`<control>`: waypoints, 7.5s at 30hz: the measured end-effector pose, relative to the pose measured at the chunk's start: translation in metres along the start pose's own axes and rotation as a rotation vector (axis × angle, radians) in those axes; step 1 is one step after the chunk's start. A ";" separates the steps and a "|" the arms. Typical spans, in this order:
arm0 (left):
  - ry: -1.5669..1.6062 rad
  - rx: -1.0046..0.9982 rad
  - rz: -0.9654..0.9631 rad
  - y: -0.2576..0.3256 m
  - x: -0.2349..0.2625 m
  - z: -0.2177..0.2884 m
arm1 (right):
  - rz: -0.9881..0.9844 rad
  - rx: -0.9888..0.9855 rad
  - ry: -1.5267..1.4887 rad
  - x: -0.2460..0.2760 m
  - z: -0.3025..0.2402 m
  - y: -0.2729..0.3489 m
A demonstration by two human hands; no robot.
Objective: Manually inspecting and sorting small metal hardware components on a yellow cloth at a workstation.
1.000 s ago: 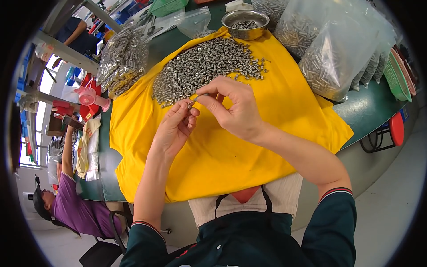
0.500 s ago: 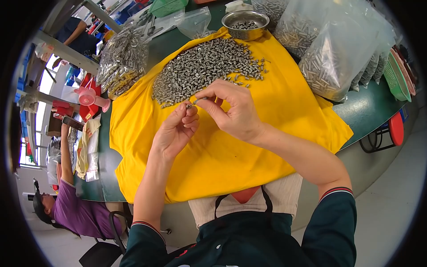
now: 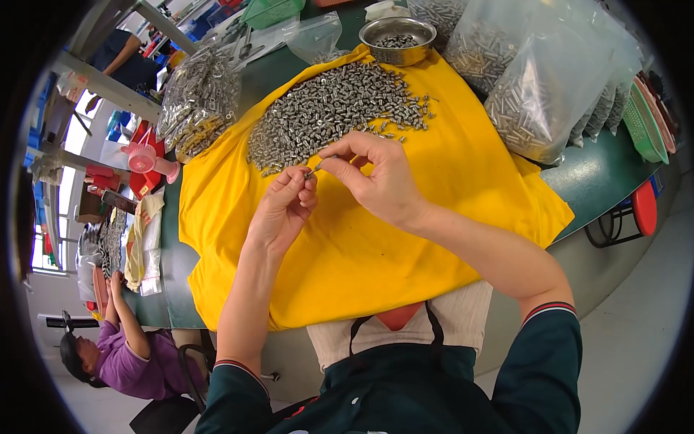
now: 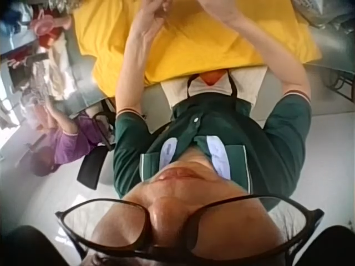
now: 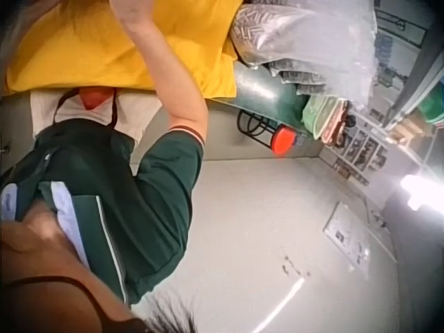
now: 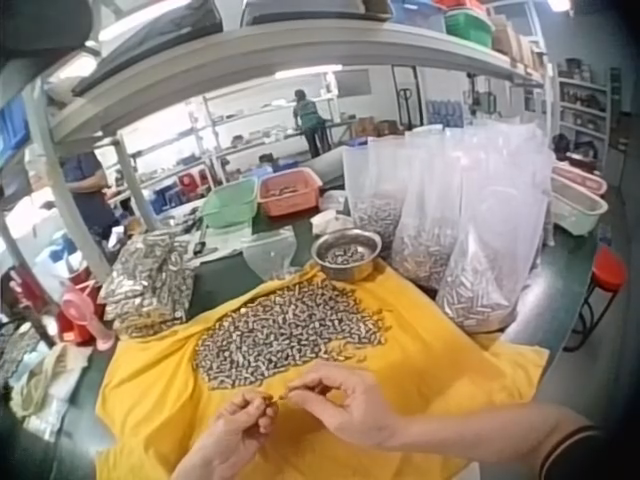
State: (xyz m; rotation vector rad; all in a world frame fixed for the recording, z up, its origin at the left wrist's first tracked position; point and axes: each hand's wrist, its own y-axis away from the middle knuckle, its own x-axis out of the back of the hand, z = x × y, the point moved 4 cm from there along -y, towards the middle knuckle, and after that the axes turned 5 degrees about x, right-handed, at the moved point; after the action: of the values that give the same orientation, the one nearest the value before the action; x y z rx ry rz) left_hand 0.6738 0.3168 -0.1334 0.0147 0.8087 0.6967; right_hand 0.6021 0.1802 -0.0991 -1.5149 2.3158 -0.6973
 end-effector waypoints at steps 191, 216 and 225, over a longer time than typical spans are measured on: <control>-0.331 -0.140 0.143 0.002 0.009 0.021 | 0.190 -0.218 -0.295 0.018 0.005 -0.013; -0.094 0.066 -0.041 0.002 -0.004 0.006 | -0.014 0.211 0.099 0.000 -0.011 -0.002; -0.075 0.047 -0.053 0.000 -0.001 0.005 | -0.030 0.171 0.089 -0.001 -0.010 0.001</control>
State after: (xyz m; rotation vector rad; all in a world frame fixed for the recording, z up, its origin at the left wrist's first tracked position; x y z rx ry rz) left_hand 0.6766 0.3177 -0.1291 0.0613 0.7503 0.6232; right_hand 0.5972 0.1836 -0.0912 -1.4715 2.2349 -0.9621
